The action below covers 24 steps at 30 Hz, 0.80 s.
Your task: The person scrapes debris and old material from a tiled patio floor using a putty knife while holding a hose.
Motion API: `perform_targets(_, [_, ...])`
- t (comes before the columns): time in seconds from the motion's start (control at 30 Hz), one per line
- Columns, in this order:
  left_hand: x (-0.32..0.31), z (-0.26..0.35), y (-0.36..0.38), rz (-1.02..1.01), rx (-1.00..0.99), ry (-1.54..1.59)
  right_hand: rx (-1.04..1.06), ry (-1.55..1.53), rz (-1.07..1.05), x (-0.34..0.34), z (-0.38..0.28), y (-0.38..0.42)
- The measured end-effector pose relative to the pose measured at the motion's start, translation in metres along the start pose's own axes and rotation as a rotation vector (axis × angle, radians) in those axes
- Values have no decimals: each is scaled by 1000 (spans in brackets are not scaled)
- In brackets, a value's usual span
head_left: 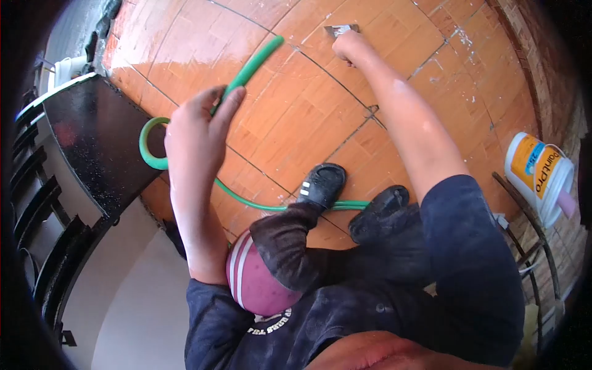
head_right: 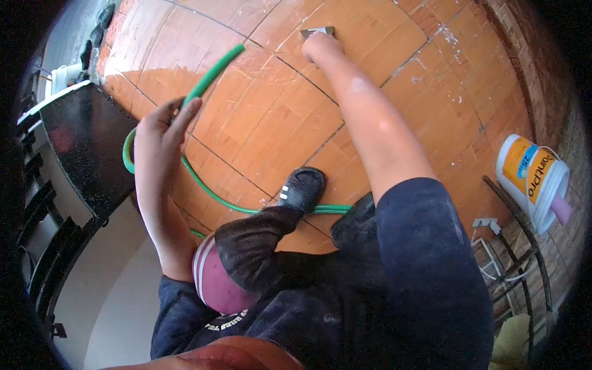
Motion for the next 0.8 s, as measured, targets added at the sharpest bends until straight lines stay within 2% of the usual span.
perform_targets(0.13, [11,4,4,45,31,54,60,73,134,17,-8,-57])
perform_targets(0.17, [13,0,8,58,35,64,-122,-85,44,21,-3,-59])
perform_targets(0.2, [17,-4,10,88,21,74,-113,-82,54,22,-8,-54])
perform_targets(0.27, [21,-11,11,115,15,92,172,181,-19,4,-29,-32])
perform_targets(0.3, [22,-16,11,97,44,86,220,168,18,-22,-33,-30])
perform_targets(0.33, [24,-18,12,82,73,83,219,181,23,-28,-22,-39])
perform_targets(0.4, [31,-20,15,56,133,3,186,4,266,4,-7,-34])
perform_targets(0.47, [34,-22,22,64,122,13,210,33,233,30,-15,-42])
perform_targets(0.53, [33,-32,24,103,108,58,135,92,158,35,-12,-33])
perform_targets(0.67, [37,-27,26,126,112,45,259,149,183,31,-23,-5])
perform_targets(0.73, [38,-22,31,99,115,35,245,87,173,41,-21,-16])
perform_targets(0.8, [37,-19,30,73,109,30,244,204,256,44,-24,-19])
Point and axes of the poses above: each hand's wrist, its own y-axis away from the middle knuckle, its own x-axis out of the back of the hand, z = x × y, the point moved 9 cm from there along -y, towards the middle knuckle, and after that the axes turned 10 degrees about z, right-handed, at the moved point
